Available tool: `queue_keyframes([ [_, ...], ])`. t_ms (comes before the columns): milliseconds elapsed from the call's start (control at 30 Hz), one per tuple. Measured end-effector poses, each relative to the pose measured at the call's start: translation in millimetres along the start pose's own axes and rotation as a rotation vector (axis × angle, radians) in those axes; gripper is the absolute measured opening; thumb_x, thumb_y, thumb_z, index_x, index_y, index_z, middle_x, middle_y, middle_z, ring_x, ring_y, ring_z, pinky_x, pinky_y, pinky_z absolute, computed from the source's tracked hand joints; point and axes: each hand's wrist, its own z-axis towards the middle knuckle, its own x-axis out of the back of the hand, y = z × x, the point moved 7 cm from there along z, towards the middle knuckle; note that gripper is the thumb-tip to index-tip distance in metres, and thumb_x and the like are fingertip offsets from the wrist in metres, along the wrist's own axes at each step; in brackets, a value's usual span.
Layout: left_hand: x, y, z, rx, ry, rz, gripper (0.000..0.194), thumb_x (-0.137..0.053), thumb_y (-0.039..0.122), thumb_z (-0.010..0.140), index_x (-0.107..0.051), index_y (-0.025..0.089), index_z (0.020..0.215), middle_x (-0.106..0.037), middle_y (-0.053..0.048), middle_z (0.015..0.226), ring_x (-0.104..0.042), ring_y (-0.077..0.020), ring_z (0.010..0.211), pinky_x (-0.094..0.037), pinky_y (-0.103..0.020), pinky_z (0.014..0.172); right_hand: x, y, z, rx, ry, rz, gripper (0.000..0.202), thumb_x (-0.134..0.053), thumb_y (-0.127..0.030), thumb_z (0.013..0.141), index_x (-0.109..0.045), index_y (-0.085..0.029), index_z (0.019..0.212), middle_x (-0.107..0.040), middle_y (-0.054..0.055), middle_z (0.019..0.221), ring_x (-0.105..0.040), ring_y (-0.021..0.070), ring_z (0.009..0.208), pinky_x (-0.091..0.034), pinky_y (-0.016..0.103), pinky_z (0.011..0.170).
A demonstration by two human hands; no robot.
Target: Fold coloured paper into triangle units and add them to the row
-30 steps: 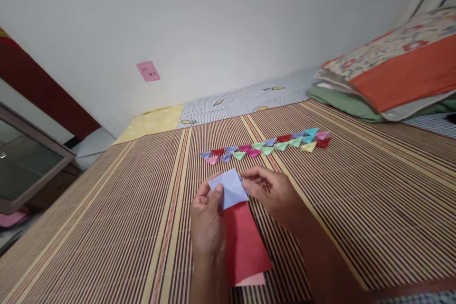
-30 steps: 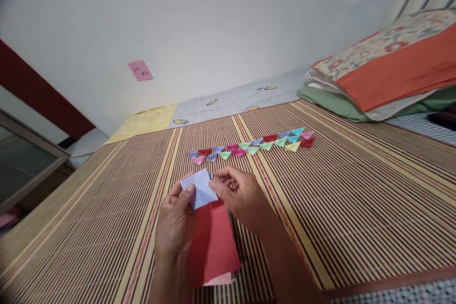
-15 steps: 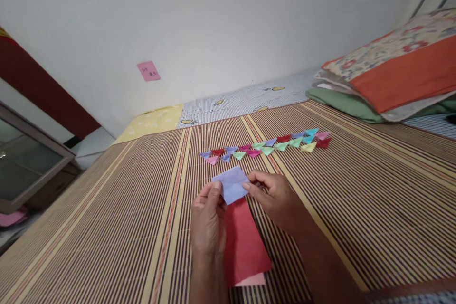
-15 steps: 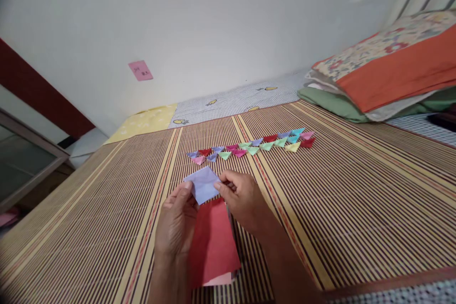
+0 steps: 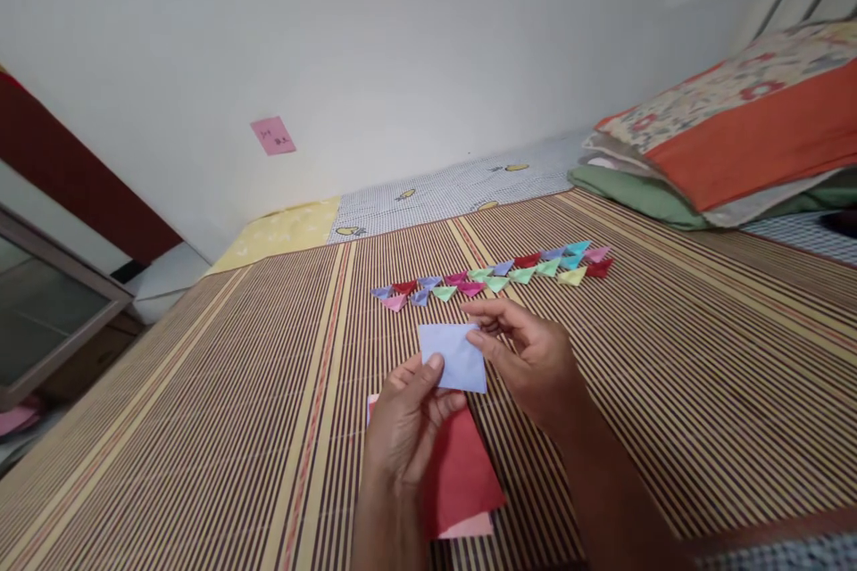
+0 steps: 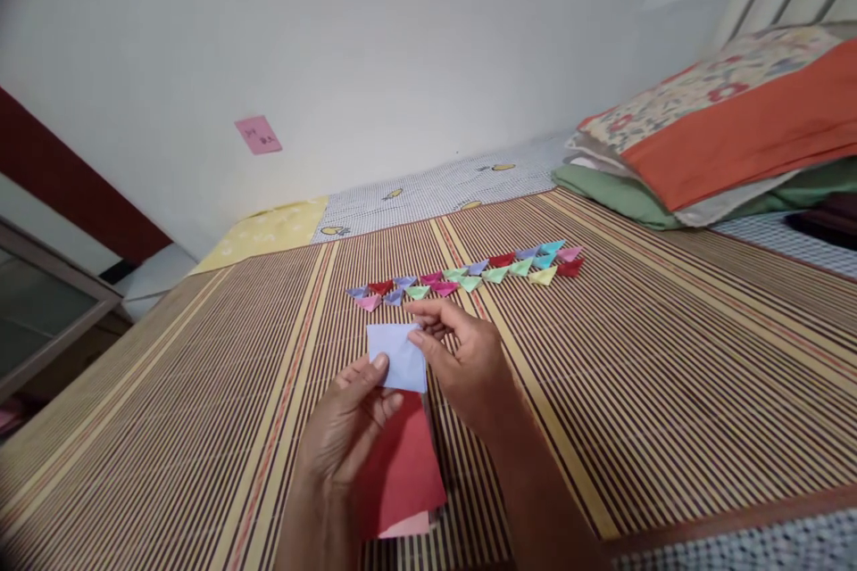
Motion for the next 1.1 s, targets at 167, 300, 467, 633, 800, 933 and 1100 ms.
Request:
queue_keyframes([
  [167, 2.4, 10, -2, -0.231, 0.156, -0.027, 0.039, -0.098, 0.028, 0.051, -0.078, 0.011, 0.08, -0.077, -0.004, 0.075, -0.066, -0.0094, 0.055, -0.057, -0.016, 0.051, -16, 9, -2, -0.162, -0.154, 0.013, 0.018, -0.076, -0.027, 0.079, -0.071, -0.018, 0.095, -0.069, 0.0, 0.078, -0.062, 0.015, 0.069, -0.05, 0.025, 0.063],
  [300, 5.3, 10, -4, -0.275, 0.221, -0.067, 0.039, -0.099, 0.027, 0.049, -0.077, 0.012, 0.078, -0.076, -0.003, 0.073, -0.067, -0.0099, 0.055, -0.056, -0.015, 0.05, -24, 13, -2, -0.18, -0.244, 0.002, 0.011, -0.067, -0.022, 0.085, -0.063, -0.018, 0.075, -0.058, -0.004, 0.064, -0.052, 0.0117, 0.06, -0.041, 0.023, 0.056],
  [467, 7.2, 5, -2, -0.195, 0.219, -0.185, 0.022, -0.092, 0.012, 0.061, -0.076, 0.01, 0.076, -0.077, -0.005, 0.075, -0.069, -0.0108, 0.059, -0.059, -0.015, 0.051, -18, 10, 0, -0.096, -0.197, -0.035, 0.015, -0.063, -0.022, 0.088, -0.061, -0.018, 0.073, -0.053, -0.004, 0.062, -0.05, 0.012, 0.059, -0.04, 0.023, 0.055],
  [633, 8.5, 3, -1, -0.188, 0.227, -0.235, 0.007, -0.08, 0.003, 0.075, -0.075, 0.008, 0.075, -0.077, -0.007, 0.078, -0.073, -0.0134, 0.069, -0.066, -0.024, 0.069, -7, 4, 0, -0.04, -0.05, -0.005, 0.004, -0.068, -0.022, 0.086, -0.068, -0.019, 0.088, -0.067, 0.0, 0.074, -0.062, 0.0151, 0.069, -0.05, 0.026, 0.065],
  [800, 8.2, 3, -1, -0.227, 0.23, -0.223, 0.006, -0.078, 0.003, 0.078, -0.075, 0.009, 0.079, -0.077, -0.006, 0.081, -0.074, -0.0138, 0.077, -0.065, -0.029, 0.083, -2, -9, 0, 0.045, 0.026, -0.021, 0.004, -0.066, -0.021, 0.088, -0.069, -0.019, 0.085, -0.068, 0.0, 0.076, -0.063, 0.0155, 0.071, -0.051, 0.027, 0.067],
  [933, 9.4, 2, -1, -0.225, 0.254, -0.229, 0.01, -0.079, 0.002, 0.077, -0.074, 0.011, 0.08, -0.077, -0.005, 0.08, -0.074, -0.0134, 0.076, -0.065, -0.031, 0.081, -2, -12, 1, 0.078, 0.0, -0.025, 0.004, -0.066, -0.02, 0.089, -0.069, -0.019, 0.086, -0.067, 0.001, 0.077, -0.063, 0.0158, 0.071, -0.051, 0.027, 0.068],
  [1100, 8.5, 6, -1, -0.208, 0.217, -0.181, 0.016, -0.086, 0.005, 0.069, -0.074, 0.009, 0.079, -0.077, -0.006, 0.078, -0.073, -0.0152, 0.071, -0.067, -0.032, 0.072, 1, -10, 2, 0.066, -0.033, -0.008, 0.009, -0.062, -0.021, 0.092, -0.07, -0.019, 0.09, -0.068, 0.002, 0.08, -0.064, 0.0167, 0.074, -0.051, 0.029, 0.069],
])
